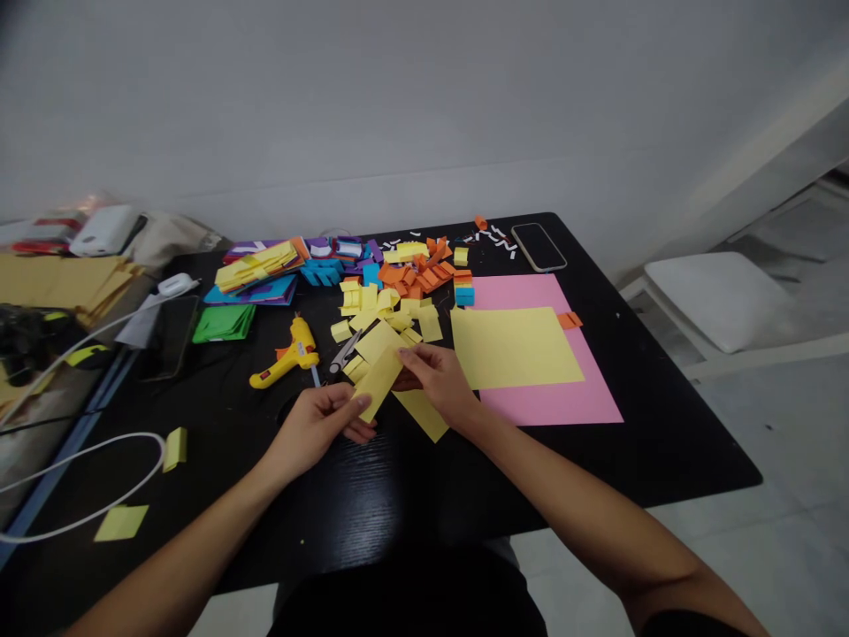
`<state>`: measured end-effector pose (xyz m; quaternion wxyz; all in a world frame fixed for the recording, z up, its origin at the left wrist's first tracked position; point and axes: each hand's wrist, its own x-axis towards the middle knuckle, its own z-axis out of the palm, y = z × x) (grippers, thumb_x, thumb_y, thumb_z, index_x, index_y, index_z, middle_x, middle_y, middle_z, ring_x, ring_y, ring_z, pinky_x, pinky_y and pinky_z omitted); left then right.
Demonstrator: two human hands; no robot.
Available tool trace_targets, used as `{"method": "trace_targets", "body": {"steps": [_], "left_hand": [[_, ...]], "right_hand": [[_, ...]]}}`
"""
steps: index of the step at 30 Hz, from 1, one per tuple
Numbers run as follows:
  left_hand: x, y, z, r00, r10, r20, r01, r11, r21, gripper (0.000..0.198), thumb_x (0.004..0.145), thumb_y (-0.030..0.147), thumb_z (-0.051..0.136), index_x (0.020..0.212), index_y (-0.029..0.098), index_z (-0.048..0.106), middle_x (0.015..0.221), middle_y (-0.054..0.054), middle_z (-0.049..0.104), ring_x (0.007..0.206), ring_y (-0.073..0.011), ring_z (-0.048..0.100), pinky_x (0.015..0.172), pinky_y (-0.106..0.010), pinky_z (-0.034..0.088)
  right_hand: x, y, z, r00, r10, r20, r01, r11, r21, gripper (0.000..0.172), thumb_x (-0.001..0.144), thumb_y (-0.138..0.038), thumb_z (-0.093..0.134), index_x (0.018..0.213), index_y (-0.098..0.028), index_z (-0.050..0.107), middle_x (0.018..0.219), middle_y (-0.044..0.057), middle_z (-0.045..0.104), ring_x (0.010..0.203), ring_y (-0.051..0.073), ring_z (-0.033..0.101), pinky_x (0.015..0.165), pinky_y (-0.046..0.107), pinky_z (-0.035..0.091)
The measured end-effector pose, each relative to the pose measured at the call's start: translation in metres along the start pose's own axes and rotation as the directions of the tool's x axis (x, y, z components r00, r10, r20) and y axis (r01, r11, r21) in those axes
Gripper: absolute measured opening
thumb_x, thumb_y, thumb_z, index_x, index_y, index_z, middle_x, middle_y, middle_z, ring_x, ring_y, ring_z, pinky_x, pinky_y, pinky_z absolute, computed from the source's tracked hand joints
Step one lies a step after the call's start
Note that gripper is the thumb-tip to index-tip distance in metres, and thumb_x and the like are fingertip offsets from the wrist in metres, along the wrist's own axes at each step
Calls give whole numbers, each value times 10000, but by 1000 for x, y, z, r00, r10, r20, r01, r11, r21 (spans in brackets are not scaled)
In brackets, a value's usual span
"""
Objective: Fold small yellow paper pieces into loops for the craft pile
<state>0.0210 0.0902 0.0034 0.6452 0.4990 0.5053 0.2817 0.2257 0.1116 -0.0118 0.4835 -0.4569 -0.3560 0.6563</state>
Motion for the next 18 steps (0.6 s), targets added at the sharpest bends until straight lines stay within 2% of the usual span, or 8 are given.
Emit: {"method": "trace_targets", "body": {"steps": [5,8,10,13,15,18], "left_hand": [[-3,2,0,971,223,-89,-201,958,206,319,859,459,728,792,149,692,636,25,587,561,-95,533,520,-192,425],[-1,2,2,961,248,-120,-225,959,172,299,846,447,740,807,159,673,619,37,574,545,-96,510,521,-199,416],[1,1,2,966,235,-107,-220,966,138,312,842,461,742,793,162,666,623,26,603,548,-109,543,525,-209,442],[1,1,1,967,225,-118,-213,971,109,323,839,464,748,749,164,668,583,19,620,521,-120,572,509,-214,460],[1,2,0,958,236,-163,-224,971,85,310,837,452,758,752,163,686,586,10,649,518,-125,596,514,-218,481],[-1,5,-1,935,264,-238,-263,964,34,300,830,439,774,754,160,696,618,-7,689,534,-131,627,541,-226,514]], "right_hand": [[-7,1,5,987,-69,147,99,973,-207,388,774,-545,835,725,-178,718,683,-1,717,610,167,703,630,299,616],[-11,4,6,967,-129,222,201,916,-346,350,860,-507,770,745,-179,729,681,2,707,623,157,683,610,268,571],[-13,7,6,962,-129,242,217,898,-383,334,891,-493,740,786,-175,743,699,9,715,640,156,683,621,264,561],[-13,9,8,968,-62,243,140,937,-319,350,868,-519,756,833,-170,740,745,16,726,683,173,705,654,284,588],[-14,8,9,966,7,258,63,963,-261,365,798,-519,824,842,-169,727,763,13,731,722,181,717,686,292,602],[-14,9,12,937,117,328,-40,972,-233,402,693,-484,908,849,-166,719,782,10,746,753,177,721,713,284,596]]}}
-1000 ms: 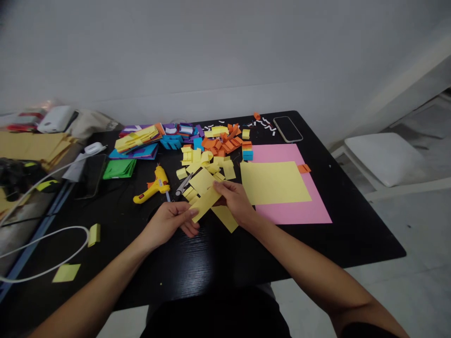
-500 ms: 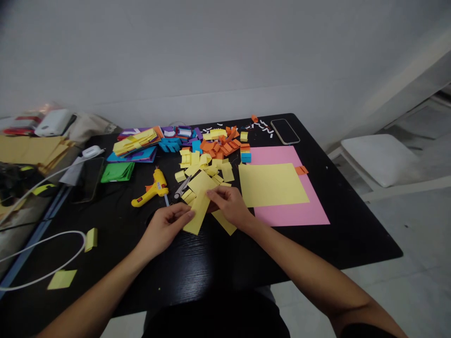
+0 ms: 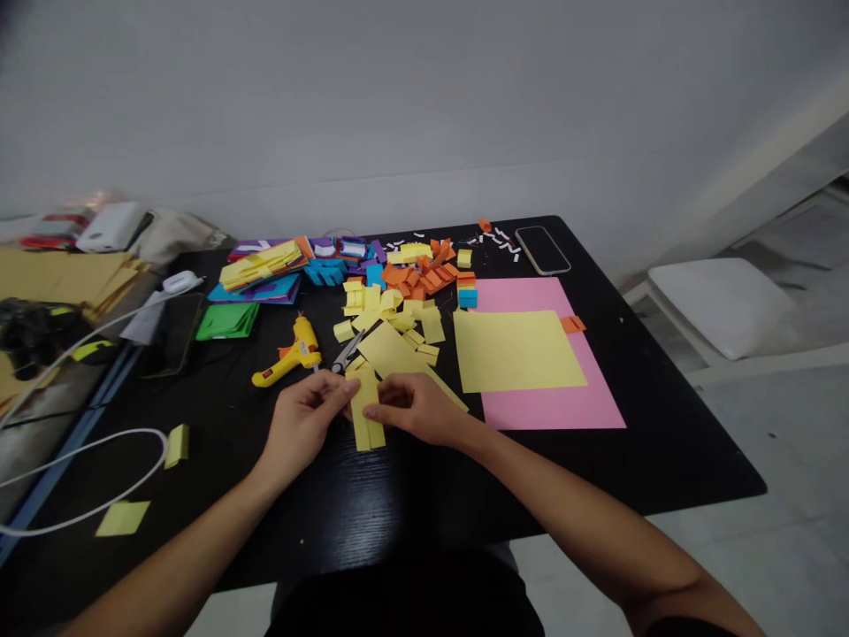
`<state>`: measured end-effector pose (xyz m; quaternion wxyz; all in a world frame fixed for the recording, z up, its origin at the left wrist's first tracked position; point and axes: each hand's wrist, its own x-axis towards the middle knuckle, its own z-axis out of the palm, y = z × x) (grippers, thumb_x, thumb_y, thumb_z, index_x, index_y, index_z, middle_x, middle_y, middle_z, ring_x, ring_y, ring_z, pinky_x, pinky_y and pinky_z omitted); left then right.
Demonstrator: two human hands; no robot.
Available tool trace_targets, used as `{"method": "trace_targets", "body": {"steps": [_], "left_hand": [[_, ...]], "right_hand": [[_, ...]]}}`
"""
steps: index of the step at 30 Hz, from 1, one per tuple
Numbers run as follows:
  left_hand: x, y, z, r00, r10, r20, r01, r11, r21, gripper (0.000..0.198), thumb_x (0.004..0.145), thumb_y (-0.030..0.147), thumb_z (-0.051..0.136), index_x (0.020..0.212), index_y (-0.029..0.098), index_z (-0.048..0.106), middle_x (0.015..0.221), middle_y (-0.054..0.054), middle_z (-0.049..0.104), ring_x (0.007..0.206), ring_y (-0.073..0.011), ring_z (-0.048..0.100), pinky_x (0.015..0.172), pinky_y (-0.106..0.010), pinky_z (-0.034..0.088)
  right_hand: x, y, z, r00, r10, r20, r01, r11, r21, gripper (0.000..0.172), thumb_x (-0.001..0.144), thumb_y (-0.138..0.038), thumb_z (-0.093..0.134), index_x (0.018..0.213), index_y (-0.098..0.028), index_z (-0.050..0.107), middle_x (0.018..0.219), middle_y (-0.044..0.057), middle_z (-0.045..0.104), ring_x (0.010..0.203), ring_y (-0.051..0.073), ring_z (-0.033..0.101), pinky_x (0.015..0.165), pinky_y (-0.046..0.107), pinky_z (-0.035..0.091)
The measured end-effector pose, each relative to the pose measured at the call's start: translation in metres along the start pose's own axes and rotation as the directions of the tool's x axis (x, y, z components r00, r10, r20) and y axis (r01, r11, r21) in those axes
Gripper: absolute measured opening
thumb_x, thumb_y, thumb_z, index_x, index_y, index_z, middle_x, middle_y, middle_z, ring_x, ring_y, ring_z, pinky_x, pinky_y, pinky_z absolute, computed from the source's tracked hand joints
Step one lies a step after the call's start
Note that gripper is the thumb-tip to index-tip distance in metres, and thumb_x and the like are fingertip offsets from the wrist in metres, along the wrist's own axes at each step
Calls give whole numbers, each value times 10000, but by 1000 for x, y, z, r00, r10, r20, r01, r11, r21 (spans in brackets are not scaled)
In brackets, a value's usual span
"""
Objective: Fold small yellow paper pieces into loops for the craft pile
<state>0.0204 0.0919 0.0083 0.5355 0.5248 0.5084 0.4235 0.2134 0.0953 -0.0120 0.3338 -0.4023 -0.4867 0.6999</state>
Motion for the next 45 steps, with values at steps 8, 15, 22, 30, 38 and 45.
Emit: {"method": "trace_targets", "body": {"steps": [8,15,22,30,38,45], "left_hand": [[8,2,-9,999,33,-28,-35,994,-99,294,818,426,800,842,158,683,641,-7,711,542,-122,637,573,-225,534],[14,1,-17,998,39,-38,-39,999,4,312,819,428,801,899,131,746,591,-2,690,413,-83,541,410,-184,422],[16,2,-18,996,29,-87,-32,999,-30,298,797,427,813,867,140,772,634,-29,736,433,-106,574,436,-221,469],[22,1,-24,985,96,-143,-88,994,59,218,797,382,807,852,171,820,679,-17,733,572,-126,621,565,-230,488],[22,-1,-20,984,49,-169,-53,998,-22,229,748,374,842,826,163,804,707,-23,755,599,-137,651,605,-246,541],[21,0,-19,985,33,-169,-39,999,-31,263,742,402,847,828,158,803,679,-24,741,595,-148,656,604,-266,564]], "right_hand": [[0,5,-4,968,-184,-171,146,966,-212,225,787,-372,827,849,-167,757,779,20,752,700,154,677,669,272,547],[1,8,-4,921,-291,-260,229,942,-245,204,834,-339,781,967,-185,781,927,61,785,796,197,742,723,321,625],[8,6,-7,923,-152,-353,199,975,101,395,712,-488,902,868,-162,743,796,38,768,707,217,784,687,361,688],[8,7,-6,901,-171,-399,216,974,71,386,666,-466,938,855,-160,796,811,45,795,693,211,784,729,383,703],[8,6,-6,894,-175,-412,234,967,97,381,644,-443,952,861,-165,807,822,53,799,722,220,784,757,422,713],[8,5,-7,890,-163,-426,222,971,93,356,648,-441,947,855,-182,815,819,46,792,759,220,777,781,435,718]]}}
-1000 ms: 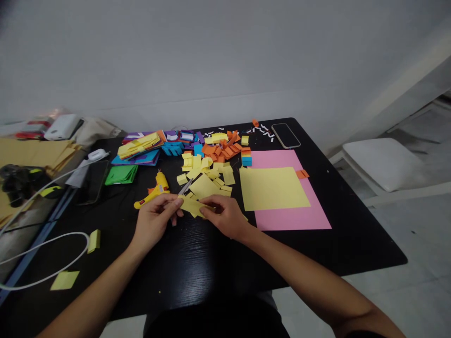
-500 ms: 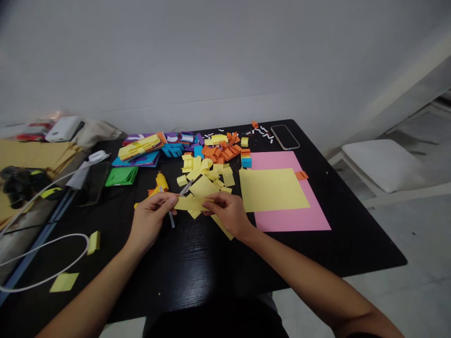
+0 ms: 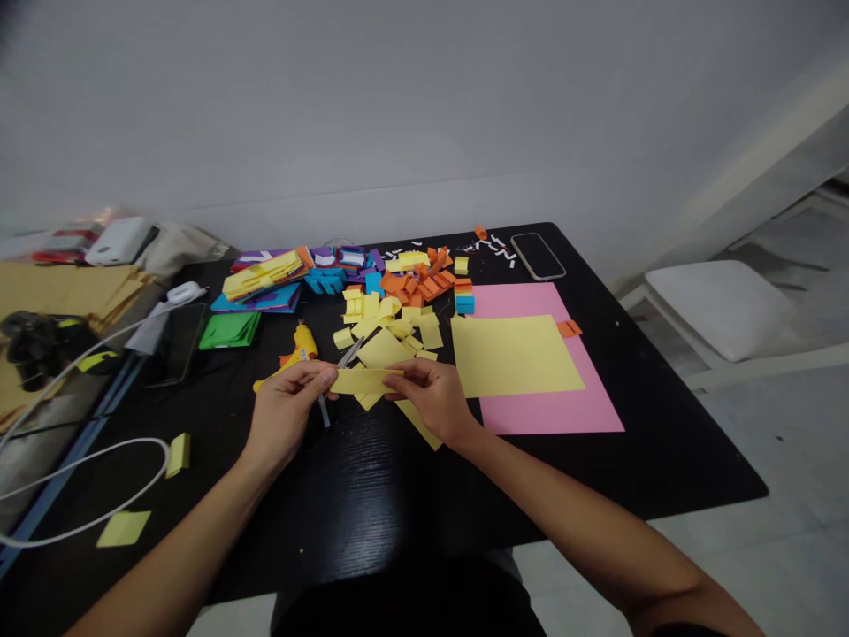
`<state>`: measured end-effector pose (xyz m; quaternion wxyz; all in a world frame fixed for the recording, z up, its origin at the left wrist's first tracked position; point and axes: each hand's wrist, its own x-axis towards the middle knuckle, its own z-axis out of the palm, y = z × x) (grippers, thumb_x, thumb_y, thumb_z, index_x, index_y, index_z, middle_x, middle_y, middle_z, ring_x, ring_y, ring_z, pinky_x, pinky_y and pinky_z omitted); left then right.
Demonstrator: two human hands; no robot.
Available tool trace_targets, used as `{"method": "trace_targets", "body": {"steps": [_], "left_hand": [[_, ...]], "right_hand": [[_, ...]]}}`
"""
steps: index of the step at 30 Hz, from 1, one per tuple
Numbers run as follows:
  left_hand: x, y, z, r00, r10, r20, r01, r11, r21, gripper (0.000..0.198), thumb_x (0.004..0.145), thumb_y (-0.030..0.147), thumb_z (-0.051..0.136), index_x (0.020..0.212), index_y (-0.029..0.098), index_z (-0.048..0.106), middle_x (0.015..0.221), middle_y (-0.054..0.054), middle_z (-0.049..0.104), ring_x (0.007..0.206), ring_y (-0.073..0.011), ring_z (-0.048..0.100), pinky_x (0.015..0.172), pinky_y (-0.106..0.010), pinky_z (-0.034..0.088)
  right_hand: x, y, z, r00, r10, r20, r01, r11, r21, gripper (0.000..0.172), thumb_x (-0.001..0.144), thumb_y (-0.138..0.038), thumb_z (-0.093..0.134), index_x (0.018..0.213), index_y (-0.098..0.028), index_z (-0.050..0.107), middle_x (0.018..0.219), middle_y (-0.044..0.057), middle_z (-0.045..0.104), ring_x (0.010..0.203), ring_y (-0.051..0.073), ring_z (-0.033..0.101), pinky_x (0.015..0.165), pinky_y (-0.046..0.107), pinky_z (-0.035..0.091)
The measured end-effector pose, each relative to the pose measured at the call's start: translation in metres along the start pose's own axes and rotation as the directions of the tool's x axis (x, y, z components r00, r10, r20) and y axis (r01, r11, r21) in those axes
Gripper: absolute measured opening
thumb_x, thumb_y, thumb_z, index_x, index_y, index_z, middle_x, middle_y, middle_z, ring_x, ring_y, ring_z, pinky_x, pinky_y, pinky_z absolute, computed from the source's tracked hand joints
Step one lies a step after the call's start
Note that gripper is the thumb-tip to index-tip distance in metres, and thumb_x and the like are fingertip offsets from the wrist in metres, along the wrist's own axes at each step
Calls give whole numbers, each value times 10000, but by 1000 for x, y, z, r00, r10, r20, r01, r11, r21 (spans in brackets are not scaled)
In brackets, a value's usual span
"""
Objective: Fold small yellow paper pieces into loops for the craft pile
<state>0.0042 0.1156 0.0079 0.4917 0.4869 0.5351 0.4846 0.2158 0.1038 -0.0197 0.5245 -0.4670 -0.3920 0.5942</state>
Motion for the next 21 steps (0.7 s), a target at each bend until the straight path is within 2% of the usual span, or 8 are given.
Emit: {"method": "trace_targets", "body": {"steps": [8,13,17,21], "left_hand": [[-1,0,0,1000,22,-14,-22,1000,22,270,743,411,843,817,158,785,680,-22,738,585,-142,648,593,-254,544],[-1,3,-1,999,44,22,-46,994,99,250,773,407,800,819,163,775,638,-5,700,539,-128,612,544,-235,492],[0,1,-2,998,70,-4,-69,984,165,223,768,388,789,769,166,766,552,13,638,510,-123,576,509,-223,449],[0,-3,-2,995,95,-10,-92,978,187,236,786,406,772,777,170,762,558,12,638,512,-124,572,506,-219,441]], "right_hand": [[2,-2,1,1000,22,17,-23,1000,21,367,640,-460,944,825,-173,809,815,49,790,733,206,774,736,394,718],[3,-2,0,1000,26,13,-26,1000,13,380,630,-478,946,813,-175,809,806,39,784,756,209,766,773,415,713],[4,3,-1,999,31,37,-32,999,17,375,647,-475,939,823,-170,809,807,39,783,753,205,766,767,412,711],[5,5,-1,999,28,37,-28,999,19,366,657,-464,936,817,-163,803,794,39,779,735,201,762,746,404,714]]}}
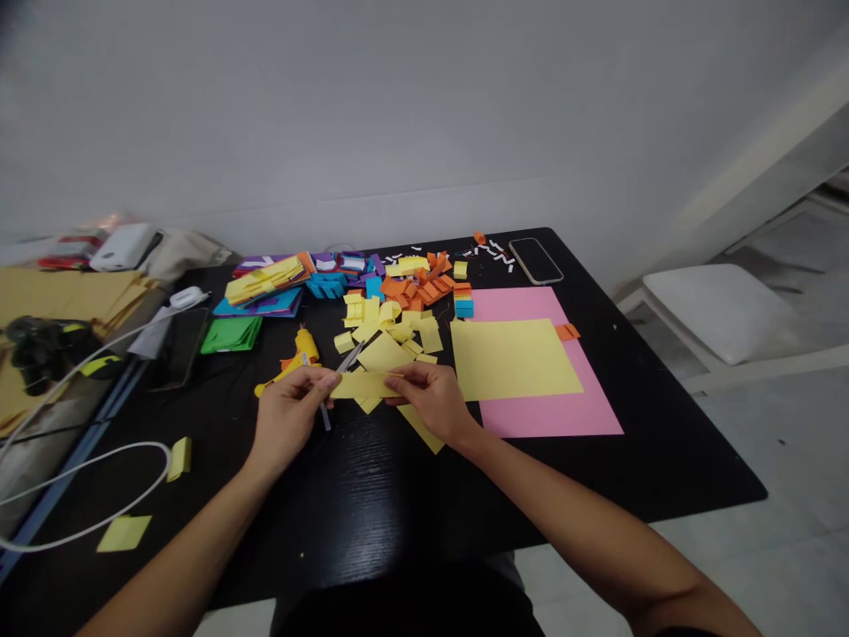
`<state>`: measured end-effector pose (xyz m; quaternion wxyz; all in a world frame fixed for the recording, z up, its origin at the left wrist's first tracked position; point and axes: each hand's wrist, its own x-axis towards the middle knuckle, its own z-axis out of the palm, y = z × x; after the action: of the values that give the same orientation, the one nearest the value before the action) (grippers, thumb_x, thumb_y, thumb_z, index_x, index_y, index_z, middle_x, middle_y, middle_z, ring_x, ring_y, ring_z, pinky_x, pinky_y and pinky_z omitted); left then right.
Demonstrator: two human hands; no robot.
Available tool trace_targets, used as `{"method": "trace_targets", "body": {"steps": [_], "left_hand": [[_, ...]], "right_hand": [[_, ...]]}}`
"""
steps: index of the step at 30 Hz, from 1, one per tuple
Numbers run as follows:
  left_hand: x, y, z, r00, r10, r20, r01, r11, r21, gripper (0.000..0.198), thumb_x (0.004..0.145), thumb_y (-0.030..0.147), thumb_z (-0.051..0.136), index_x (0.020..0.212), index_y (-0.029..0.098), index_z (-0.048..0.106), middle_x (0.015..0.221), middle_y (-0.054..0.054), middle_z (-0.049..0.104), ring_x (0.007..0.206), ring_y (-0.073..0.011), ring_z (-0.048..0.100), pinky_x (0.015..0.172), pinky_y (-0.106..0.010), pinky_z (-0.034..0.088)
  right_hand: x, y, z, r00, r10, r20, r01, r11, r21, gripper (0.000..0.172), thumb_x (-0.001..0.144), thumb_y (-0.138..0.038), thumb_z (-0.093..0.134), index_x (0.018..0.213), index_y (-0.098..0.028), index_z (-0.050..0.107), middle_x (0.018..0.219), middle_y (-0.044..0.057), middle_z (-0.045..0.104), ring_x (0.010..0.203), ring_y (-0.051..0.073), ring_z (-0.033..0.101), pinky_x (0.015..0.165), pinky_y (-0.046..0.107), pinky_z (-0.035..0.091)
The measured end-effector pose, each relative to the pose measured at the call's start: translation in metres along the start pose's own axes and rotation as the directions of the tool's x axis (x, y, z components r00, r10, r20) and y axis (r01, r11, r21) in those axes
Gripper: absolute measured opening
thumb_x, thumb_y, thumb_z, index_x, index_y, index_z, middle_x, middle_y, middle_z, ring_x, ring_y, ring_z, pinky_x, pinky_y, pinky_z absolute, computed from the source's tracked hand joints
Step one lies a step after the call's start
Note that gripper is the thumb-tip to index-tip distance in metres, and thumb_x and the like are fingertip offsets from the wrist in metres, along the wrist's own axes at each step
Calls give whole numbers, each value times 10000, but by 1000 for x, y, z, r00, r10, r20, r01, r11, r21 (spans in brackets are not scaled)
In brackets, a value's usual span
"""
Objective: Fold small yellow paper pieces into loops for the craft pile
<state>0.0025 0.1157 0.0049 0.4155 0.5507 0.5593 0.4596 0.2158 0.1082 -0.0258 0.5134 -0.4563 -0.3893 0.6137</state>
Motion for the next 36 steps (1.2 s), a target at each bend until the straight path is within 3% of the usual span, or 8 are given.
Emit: {"method": "trace_targets", "body": {"steps": [6,13,23,28,31,34,36], "left_hand": [[-1,-4,1,997,-16,73,17,1000,-8,256,787,421,784,816,167,771,604,-1,676,527,-128,590,525,-223,478],[0,-6,1,998,-20,67,20,1000,5,274,784,437,791,769,165,763,566,1,650,506,-125,569,502,-219,464],[-1,-10,3,997,3,76,-1,1000,-23,300,803,444,785,866,151,773,655,-6,686,557,-123,575,545,-226,486],[-1,-17,2,996,59,65,-61,998,33,262,844,408,763,918,158,784,657,2,681,560,-124,550,535,-227,454],[-4,-17,2,978,173,113,-186,977,108,211,908,368,722,964,181,802,782,-26,739,663,-143,615,622,-246,488],[-7,-17,5,933,301,200,-330,935,133,178,948,319,693,1001,202,817,894,-46,765,793,-165,674,721,-262,520],[-10,-17,7,914,327,241,-362,925,117,169,947,305,700,1011,203,819,871,-43,763,780,-163,679,719,-258,528]], "right_hand": [[1,-2,-1,999,16,-45,-15,1000,14,405,609,-484,957,805,-164,803,801,37,782,750,213,763,775,424,713],[1,-3,1,998,25,-51,-24,999,26,414,578,-487,972,783,-172,798,785,29,774,744,203,749,759,406,709],[2,-4,-1,998,21,-55,-22,1000,-12,447,620,-520,943,805,-159,757,762,19,743,768,209,739,789,421,694],[1,-4,-1,994,79,81,-75,996,-50,455,633,-515,928,809,-171,687,761,3,711,667,180,720,666,345,647],[-4,-4,0,966,132,223,-93,979,-181,408,698,-486,887,846,-157,695,780,16,713,669,168,703,647,298,572],[-9,-2,3,937,134,322,-35,955,-294,363,729,-457,861,803,-150,681,686,-28,618,618,116,576,569,241,430],[-11,-1,4,930,114,349,13,940,-342,361,768,-458,826,725,-159,627,612,-64,499,567,87,459,522,229,329]]}}
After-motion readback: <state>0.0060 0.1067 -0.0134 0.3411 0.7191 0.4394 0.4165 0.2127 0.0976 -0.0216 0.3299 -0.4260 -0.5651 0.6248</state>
